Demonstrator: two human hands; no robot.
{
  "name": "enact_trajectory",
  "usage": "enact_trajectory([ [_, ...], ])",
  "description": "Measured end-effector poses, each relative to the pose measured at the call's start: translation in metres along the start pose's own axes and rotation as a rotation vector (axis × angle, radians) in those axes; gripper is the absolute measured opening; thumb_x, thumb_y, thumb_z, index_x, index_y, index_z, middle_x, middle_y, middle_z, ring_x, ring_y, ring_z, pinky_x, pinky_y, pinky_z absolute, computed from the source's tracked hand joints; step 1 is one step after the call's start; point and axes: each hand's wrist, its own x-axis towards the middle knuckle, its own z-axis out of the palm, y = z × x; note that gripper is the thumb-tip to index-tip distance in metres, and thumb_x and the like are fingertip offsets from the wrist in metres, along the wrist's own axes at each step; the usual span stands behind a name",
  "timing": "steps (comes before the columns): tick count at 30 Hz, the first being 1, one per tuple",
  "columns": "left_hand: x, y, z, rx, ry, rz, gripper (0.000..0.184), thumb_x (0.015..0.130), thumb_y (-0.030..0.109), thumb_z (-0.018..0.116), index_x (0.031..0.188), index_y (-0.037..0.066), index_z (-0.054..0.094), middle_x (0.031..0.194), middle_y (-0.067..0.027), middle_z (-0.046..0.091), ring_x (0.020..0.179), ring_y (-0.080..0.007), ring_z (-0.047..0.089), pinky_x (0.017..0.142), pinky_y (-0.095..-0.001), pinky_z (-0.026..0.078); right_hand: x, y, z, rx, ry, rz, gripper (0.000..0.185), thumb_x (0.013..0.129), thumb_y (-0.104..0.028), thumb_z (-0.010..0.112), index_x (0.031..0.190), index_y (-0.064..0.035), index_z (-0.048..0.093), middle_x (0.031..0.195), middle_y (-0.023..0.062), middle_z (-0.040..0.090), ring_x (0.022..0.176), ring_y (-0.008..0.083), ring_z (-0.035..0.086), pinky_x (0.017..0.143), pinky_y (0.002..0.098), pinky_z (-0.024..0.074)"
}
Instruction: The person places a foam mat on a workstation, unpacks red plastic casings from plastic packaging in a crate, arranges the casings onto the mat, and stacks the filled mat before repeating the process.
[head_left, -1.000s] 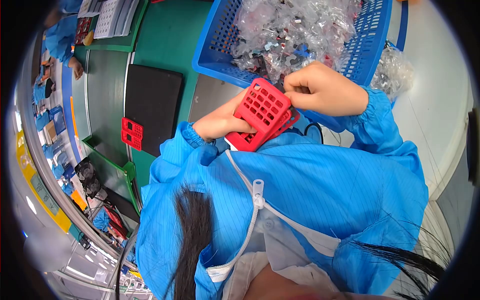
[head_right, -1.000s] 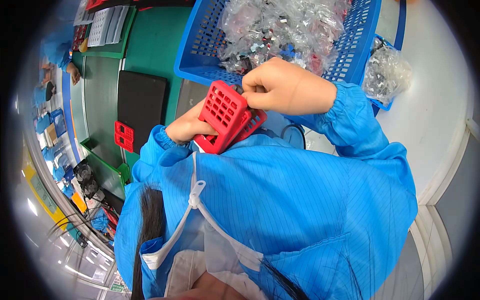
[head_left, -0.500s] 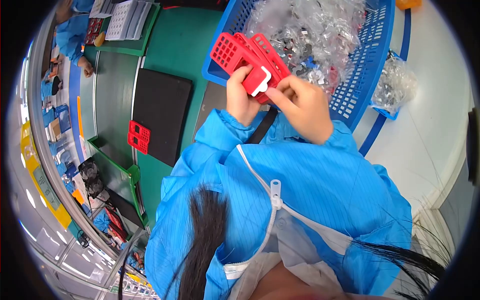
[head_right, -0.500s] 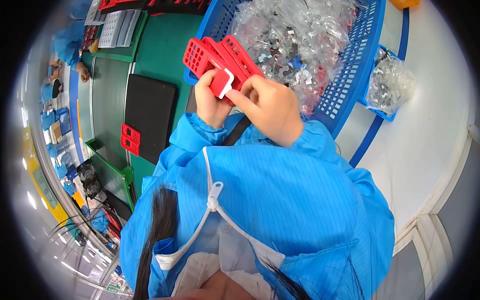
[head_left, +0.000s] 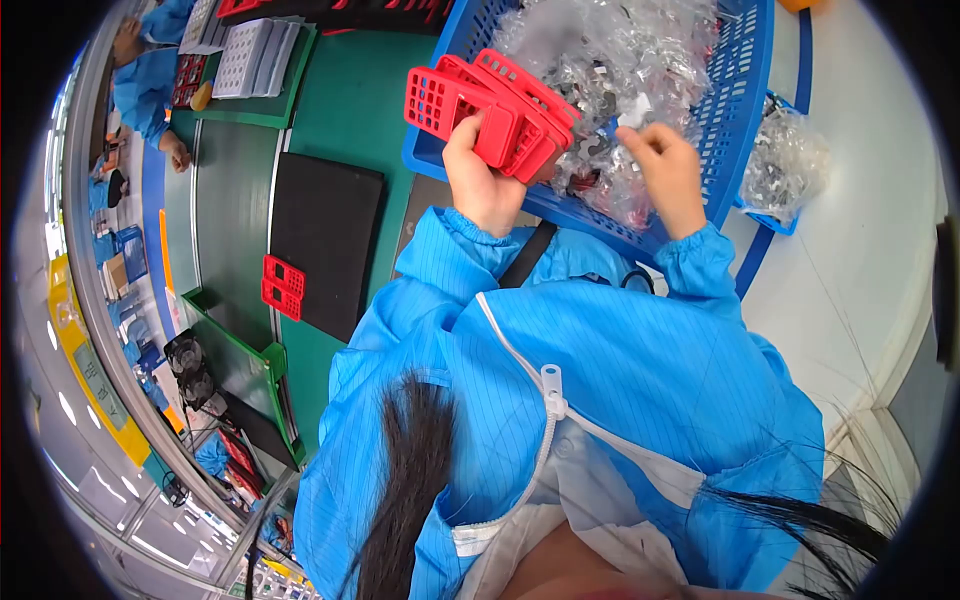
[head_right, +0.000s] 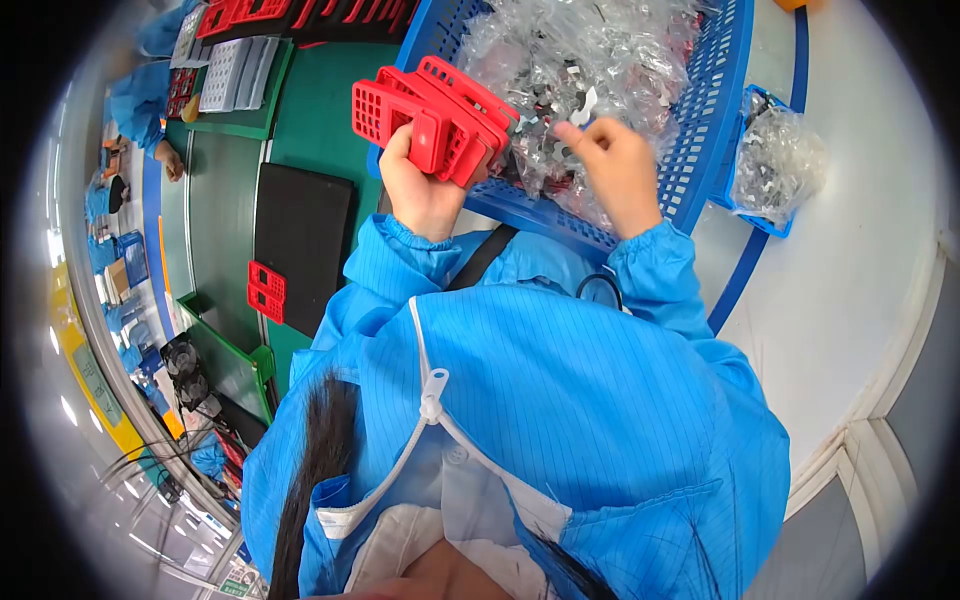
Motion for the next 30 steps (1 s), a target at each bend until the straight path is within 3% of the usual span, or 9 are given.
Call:
enact_trajectory([
  [4, 0.013, -0.01, 0.002, 0.009, -0.009, 0.021, 0.034, 0.088, 0.02, 0.04, 0.115, 0.003, 0.049, 0.105, -0.0134, 0.061, 0.092, -0.03, 0.061, 0.079, -0.0464, 0.052, -0.03, -0.032, 0.035, 0.023, -0.234, -0.134, 0.032, 0.081, -0.032, 0.066, 0.074, -0.0013, 0.062, 0.061, 0.0126, 0.057, 0.053, 0.025, 0.054, 0.051, 0.0351, 0.0408],
  [10, 0.01, -0.004, 0.01, -0.169, -0.069, -0.065, 0.029, 0.087, 0.018, 0.043, 0.111, 0.003, 0.052, 0.103, -0.0112, 0.062, 0.095, -0.0273, 0.06, 0.086, -0.0442, 0.049, -0.037, -0.015, 0.026, 0.3, -0.152, -0.389, 0.026, 0.084, -0.018, 0.061, 0.066, 0.0004, 0.057, 0.056, 0.0103, 0.051, 0.05, 0.02, 0.048, 0.048, 0.0354, 0.0365],
  [13, 0.011, 0.001, -0.001, -0.239, -0.09, -0.098, 0.032, 0.086, 0.017, 0.043, 0.115, 0.004, 0.051, 0.108, -0.0112, 0.06, 0.1, -0.0285, 0.059, 0.089, -0.0453, 0.047, -0.012, 0.023, 0.01, 0.159, -0.024, 0.046, 0.028, 0.087, -0.025, 0.06, 0.074, -0.0006, 0.058, 0.061, 0.0086, 0.054, 0.056, 0.0138, 0.049, 0.05, 0.0325, 0.0377],
  [16, 0.007, 0.0, -0.001, -0.229, -0.085, -0.084, 0.035, 0.087, 0.017, 0.043, 0.119, 0.005, 0.049, 0.111, -0.0112, 0.059, 0.102, -0.0287, 0.058, 0.091, -0.0451, 0.047, -0.015, 0.007, 0.037, 0.299, 0.073, -0.218, 0.036, 0.091, -0.036, 0.055, 0.079, -0.0015, 0.053, 0.064, 0.013, 0.056, 0.056, 0.0227, 0.051, 0.053, 0.0367, 0.0394],
  [19, 0.007, 0.001, 0.0, -0.184, -0.088, -0.045, 0.036, 0.087, 0.018, 0.042, 0.12, 0.004, 0.048, 0.112, -0.0117, 0.059, 0.102, -0.0287, 0.058, 0.092, -0.0454, 0.047, -0.017, -0.027, 0.046, 0.275, -0.065, -0.115, 0.028, 0.092, -0.026, 0.052, 0.078, -0.0012, 0.052, 0.065, 0.0197, 0.052, 0.059, 0.0334, 0.055, 0.054, 0.0395, 0.0402],
  [22, 0.0, 0.007, -0.005, -0.121, -0.087, -0.051, 0.038, 0.086, 0.02, 0.042, 0.12, 0.003, 0.048, 0.111, -0.012, 0.059, 0.1, -0.0284, 0.06, 0.088, -0.0459, 0.048, -0.017, -0.023, 0.047, -0.001, 0.026, -0.329, 0.022, 0.087, -0.018, 0.056, 0.071, -0.0028, 0.053, 0.06, 0.0171, 0.052, 0.052, 0.0361, 0.05, 0.047, 0.0399, 0.0384],
  [24, -0.003, 0.006, -0.017, -0.151, -0.102, -0.062, 0.037, 0.086, 0.02, 0.043, 0.118, 0.003, 0.049, 0.108, -0.0117, 0.061, 0.098, -0.0278, 0.061, 0.087, -0.0453, 0.049, -0.02, -0.023, 0.049, -0.068, 0.054, -0.422, 0.019, 0.084, -0.015, 0.059, 0.07, -0.0034, 0.054, 0.059, 0.0162, 0.053, 0.052, 0.0331, 0.053, 0.047, 0.0388, 0.0396],
  [27, -0.008, -0.001, -0.02, -0.198, -0.039, -0.083, 0.026, 0.084, 0.018, 0.047, 0.103, 0.003, 0.057, 0.094, -0.0101, 0.065, 0.087, -0.0256, 0.063, 0.082, -0.0421, 0.051, -0.024, -0.027, 0.039, 0.102, -0.054, -0.286, 0.015, 0.082, -0.01, 0.063, 0.072, -0.0013, 0.056, 0.056, 0.0083, 0.054, 0.048, 0.0114, 0.05, 0.046, 0.0295, 0.0386],
  [30, -0.009, -0.019, -0.019, -0.292, -0.088, -0.105, 0.032, 0.084, 0.018, 0.046, 0.11, 0.002, 0.054, 0.098, -0.0121, 0.064, 0.086, -0.0266, 0.064, 0.082, -0.0419, 0.052, -0.027, -0.021, 0.024, 0.042, -0.052, -0.367, 0.014, 0.08, -0.006, 0.062, 0.071, -0.0012, 0.054, 0.055, 0.0085, 0.05, 0.048, 0.0118, 0.046, 0.046, 0.0287, 0.037],
])
